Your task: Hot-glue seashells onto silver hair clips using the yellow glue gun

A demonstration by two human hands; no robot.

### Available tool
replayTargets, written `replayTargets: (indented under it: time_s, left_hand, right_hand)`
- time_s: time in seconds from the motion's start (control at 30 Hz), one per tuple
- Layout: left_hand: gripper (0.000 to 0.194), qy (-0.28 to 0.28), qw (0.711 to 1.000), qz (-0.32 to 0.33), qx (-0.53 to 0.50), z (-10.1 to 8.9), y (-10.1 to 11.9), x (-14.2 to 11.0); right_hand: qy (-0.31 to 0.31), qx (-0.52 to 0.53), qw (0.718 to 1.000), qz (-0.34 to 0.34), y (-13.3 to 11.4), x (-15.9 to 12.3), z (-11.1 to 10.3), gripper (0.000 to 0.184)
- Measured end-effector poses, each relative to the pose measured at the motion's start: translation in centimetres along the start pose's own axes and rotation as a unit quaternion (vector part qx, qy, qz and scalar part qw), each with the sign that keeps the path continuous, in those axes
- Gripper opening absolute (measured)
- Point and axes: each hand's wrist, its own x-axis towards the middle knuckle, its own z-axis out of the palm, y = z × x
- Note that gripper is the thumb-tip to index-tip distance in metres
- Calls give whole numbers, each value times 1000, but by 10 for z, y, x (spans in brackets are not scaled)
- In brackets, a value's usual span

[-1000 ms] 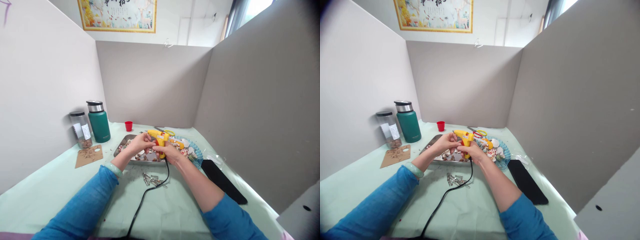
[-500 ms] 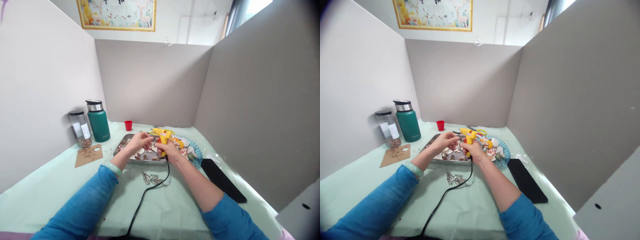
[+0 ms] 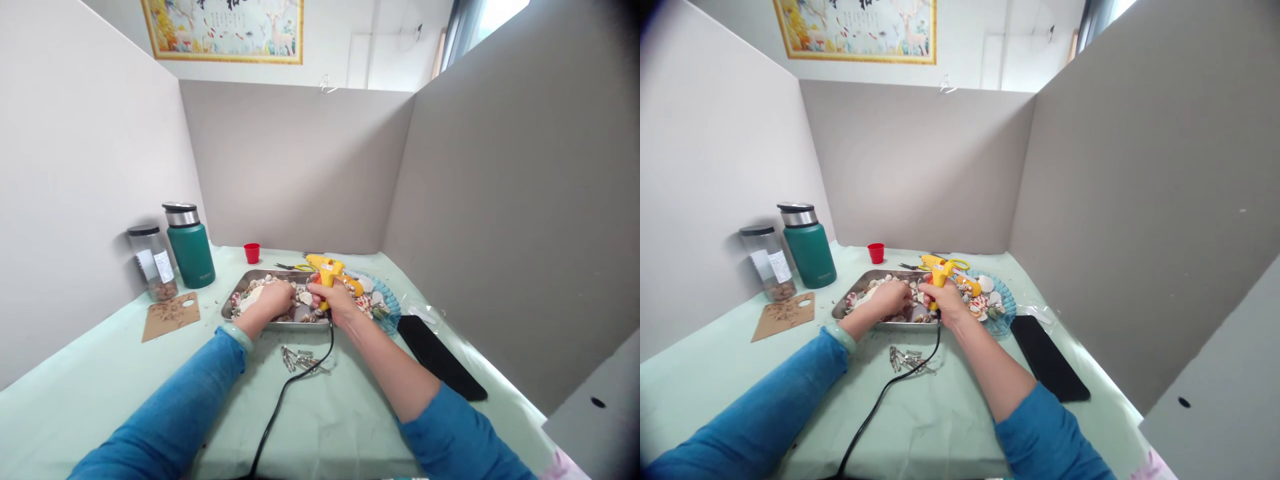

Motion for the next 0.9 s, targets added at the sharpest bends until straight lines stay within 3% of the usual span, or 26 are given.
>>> replayTargets:
  time_s: [0.07,0.13,0.2,0.37,0.47,0.67,0.9]
  left_hand:
    - [7,-9,998,-10,-62,-5,1,-2]
    - [7,-58,986,-34,-153,-14,4,-6]
    - [13,-91,961,-50,-255,-24,7,-10]
    - [30,-98,889,-23,-447,-43,11,-18]
    - [37,-118,865,-6,-487,-45,11,-19]
    - [28,-100,841,32,-530,-43,13,-19]
    - [30,-91,856,27,-509,-41,18,-20]
  right_hand:
    - [4,0,1000,-1,1,0,0,37]
    - [9,0,1000,-2,1,0,-1,36]
    - [9,0,1000,-5,1,0,-1,35]
    - [0,4,1000,-9,-1,-2,0,36]
    - [-2,8,1000,-11,-2,-2,0,37]
    - [-17,4,1000,-12,-1,-2,0,36]
    - [-25,-17,999,-20,-1,-3,0,33]
